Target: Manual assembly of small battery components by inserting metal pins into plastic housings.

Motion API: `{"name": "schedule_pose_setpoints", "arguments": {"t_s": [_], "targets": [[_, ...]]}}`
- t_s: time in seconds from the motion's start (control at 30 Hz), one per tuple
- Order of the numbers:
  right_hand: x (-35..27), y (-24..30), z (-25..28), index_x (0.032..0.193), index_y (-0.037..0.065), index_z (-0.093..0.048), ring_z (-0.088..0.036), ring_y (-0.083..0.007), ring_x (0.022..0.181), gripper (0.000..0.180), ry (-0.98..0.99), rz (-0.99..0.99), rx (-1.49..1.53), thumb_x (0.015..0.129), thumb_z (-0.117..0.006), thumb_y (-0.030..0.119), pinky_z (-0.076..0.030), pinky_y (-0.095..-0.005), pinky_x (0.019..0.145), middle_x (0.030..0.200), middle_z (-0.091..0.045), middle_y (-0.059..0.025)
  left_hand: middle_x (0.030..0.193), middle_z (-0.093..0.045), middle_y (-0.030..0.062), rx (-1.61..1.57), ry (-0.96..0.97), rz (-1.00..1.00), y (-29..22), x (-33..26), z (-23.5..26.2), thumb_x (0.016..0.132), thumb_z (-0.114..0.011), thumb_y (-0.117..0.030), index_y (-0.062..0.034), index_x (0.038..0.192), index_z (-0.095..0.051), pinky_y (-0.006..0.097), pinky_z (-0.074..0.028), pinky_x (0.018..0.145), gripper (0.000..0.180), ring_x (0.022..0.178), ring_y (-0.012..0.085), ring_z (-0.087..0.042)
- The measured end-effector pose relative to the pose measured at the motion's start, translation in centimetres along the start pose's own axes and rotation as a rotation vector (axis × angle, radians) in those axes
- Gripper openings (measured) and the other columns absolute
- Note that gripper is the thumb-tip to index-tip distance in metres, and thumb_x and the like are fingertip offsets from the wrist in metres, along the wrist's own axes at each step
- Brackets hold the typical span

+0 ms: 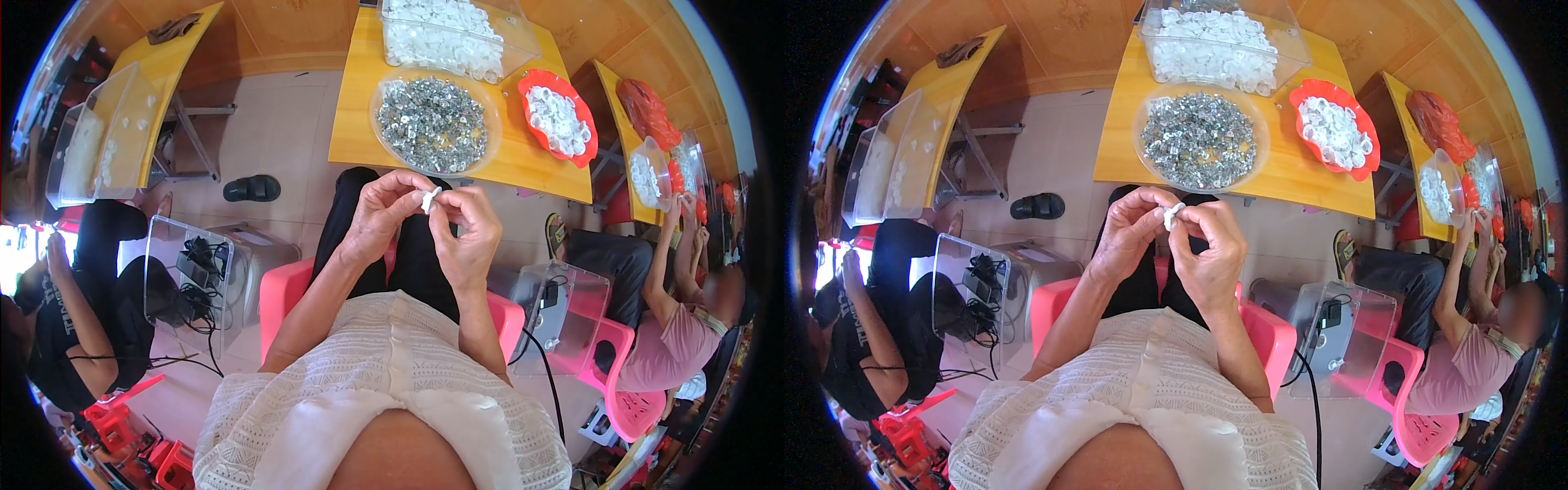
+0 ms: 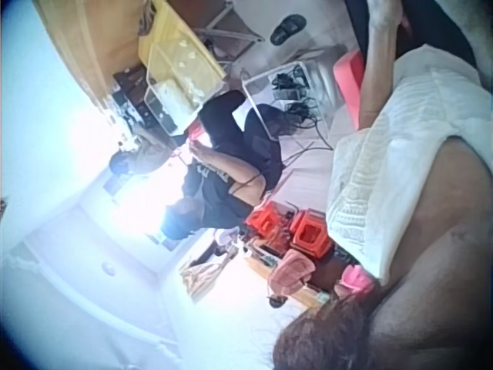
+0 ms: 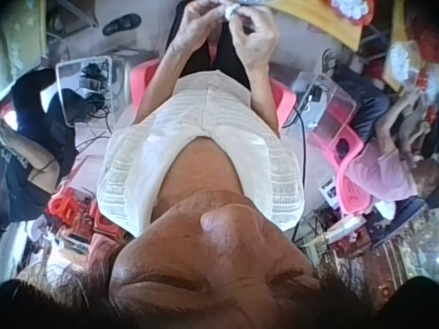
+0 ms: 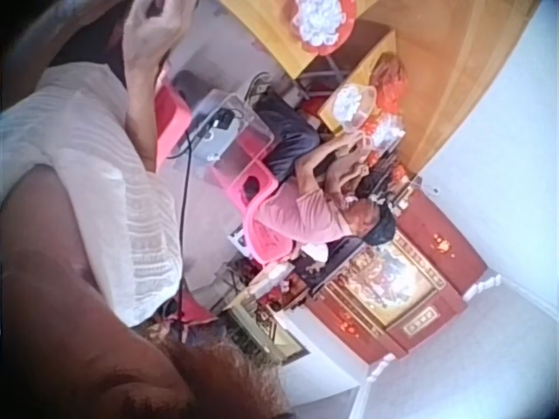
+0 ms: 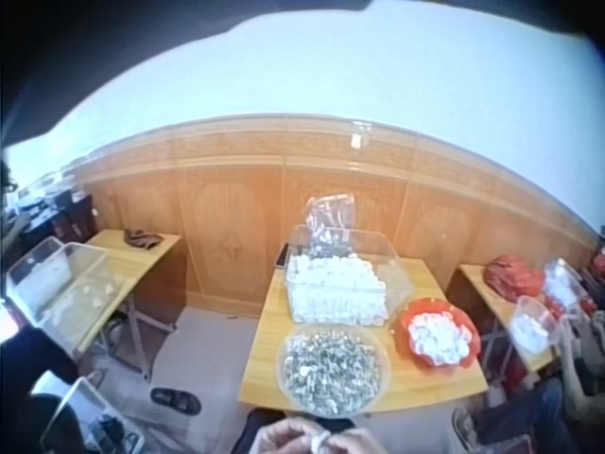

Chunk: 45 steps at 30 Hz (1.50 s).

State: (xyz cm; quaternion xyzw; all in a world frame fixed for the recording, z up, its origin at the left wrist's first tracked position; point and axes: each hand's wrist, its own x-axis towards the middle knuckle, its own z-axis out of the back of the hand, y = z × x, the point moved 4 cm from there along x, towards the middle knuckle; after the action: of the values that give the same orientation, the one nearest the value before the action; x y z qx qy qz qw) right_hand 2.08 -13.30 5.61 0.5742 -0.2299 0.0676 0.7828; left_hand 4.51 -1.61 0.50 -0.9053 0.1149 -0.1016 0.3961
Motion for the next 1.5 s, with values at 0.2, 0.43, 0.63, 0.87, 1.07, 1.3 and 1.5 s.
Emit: {"name": "schedule_pose_setpoints", "arguments": {"t_s": [0.2,0.43,0.63,0.87,1.07,1.3,1.5], "targets": [[0.0,-1.6,0.5,0.093,0.001,-0.052,-0.059,-0.0085,0.078,0.024,0.161,-0.363,0.536,0.074,-0.065,-0.004,-0.050,-0.0199,0.063,0.083,-0.058,-0.0033,0.090,-0.061,0.0042,0.126,0.119,-0.071,-0.9,0.0,-0.2,0.086,-0.055,-0.005,-0.0024,0.096,-0.061,0.025,-0.046,0.078,0.011,0.084,0.0097,-0.056],[0.1,-1.6,0.4,0.092,0.001,-0.052,-0.057,-0.0074,0.074,0.023,0.219,-0.421,0.611,0.073,-0.065,-0.004,-0.049,-0.0182,0.063,0.081,-0.058,-0.0027,0.088,-0.061,0.0045,-0.189,0.086,0.084,0.5,-0.1,-0.6,0.086,-0.056,-0.010,-0.0033,0.094,-0.061,0.027,-0.050,0.073,0.011,0.078,0.0118,-0.058],[-0.3,-2.0,0.0,0.090,0.002,-0.053,-0.056,-0.0068,0.070,0.021,0.199,-0.420,0.483,0.073,-0.064,-0.004,-0.048,-0.0186,0.059,0.077,-0.058,-0.0020,0.094,-0.058,0.0046,-0.169,0.072,0.117,0.4,-0.5,0.0,0.087,-0.054,-0.008,-0.0027,0.094,-0.059,0.027,-0.048,0.078,0.010,0.087,0.0124,-0.056],[-0.4,-2.5,0.0,0.088,0.003,-0.054,-0.056,-0.0042,0.071,0.022,0.174,-0.418,0.468,0.071,-0.066,-0.002,-0.047,-0.0160,0.057,0.078,-0.057,0.0006,0.093,-0.058,0.0038,-0.086,0.032,0.102,0.4,-0.5,0.0,0.086,-0.055,-0.007,-0.0034,0.093,-0.060,0.026,-0.047,0.077,0.009,0.086,0.0114,-0.056],[-0.1,-2.9,0.3,0.087,0.004,-0.054,-0.056,-0.0045,0.069,0.021,0.124,-0.378,0.406,0.071,-0.066,0.000,-0.047,-0.0175,0.057,0.078,-0.058,0.0004,0.090,-0.060,0.0039,-0.005,0.025,0.055,0.9,0.3,0.2,0.085,-0.057,-0.005,-0.0011,0.094,-0.061,0.025,-0.050,0.074,0.010,0.082,0.0105,-0.058],[-1.5,-5.7,1.8,0.095,0.002,-0.052,-0.053,-0.0087,0.061,0.016,-0.091,-0.467,0.547,0.082,-0.060,0.008,-0.046,-0.0223,0.057,0.072,-0.052,-0.0020,0.095,-0.060,0.0039,0.146,-0.050,0.224,1.3,2.7,0.7,0.088,-0.054,-0.008,-0.0035,0.099,-0.060,0.027,-0.052,0.073,0.013,0.085,0.0111,-0.059],[-6.1,-13.5,2.1,0.083,0.003,-0.058,-0.049,-0.0091,0.054,0.008,-0.035,-0.271,-0.107,0.080,-0.063,0.010,-0.039,-0.0244,0.048,0.063,-0.052,-0.0033,0.093,-0.059,0.0059,0.326,0.099,0.321,2.1,12.9,-4.8,0.085,-0.056,-0.011,-0.0010,0.102,-0.058,0.026,-0.050,0.074,0.020,0.083,0.0129,-0.058]]}}
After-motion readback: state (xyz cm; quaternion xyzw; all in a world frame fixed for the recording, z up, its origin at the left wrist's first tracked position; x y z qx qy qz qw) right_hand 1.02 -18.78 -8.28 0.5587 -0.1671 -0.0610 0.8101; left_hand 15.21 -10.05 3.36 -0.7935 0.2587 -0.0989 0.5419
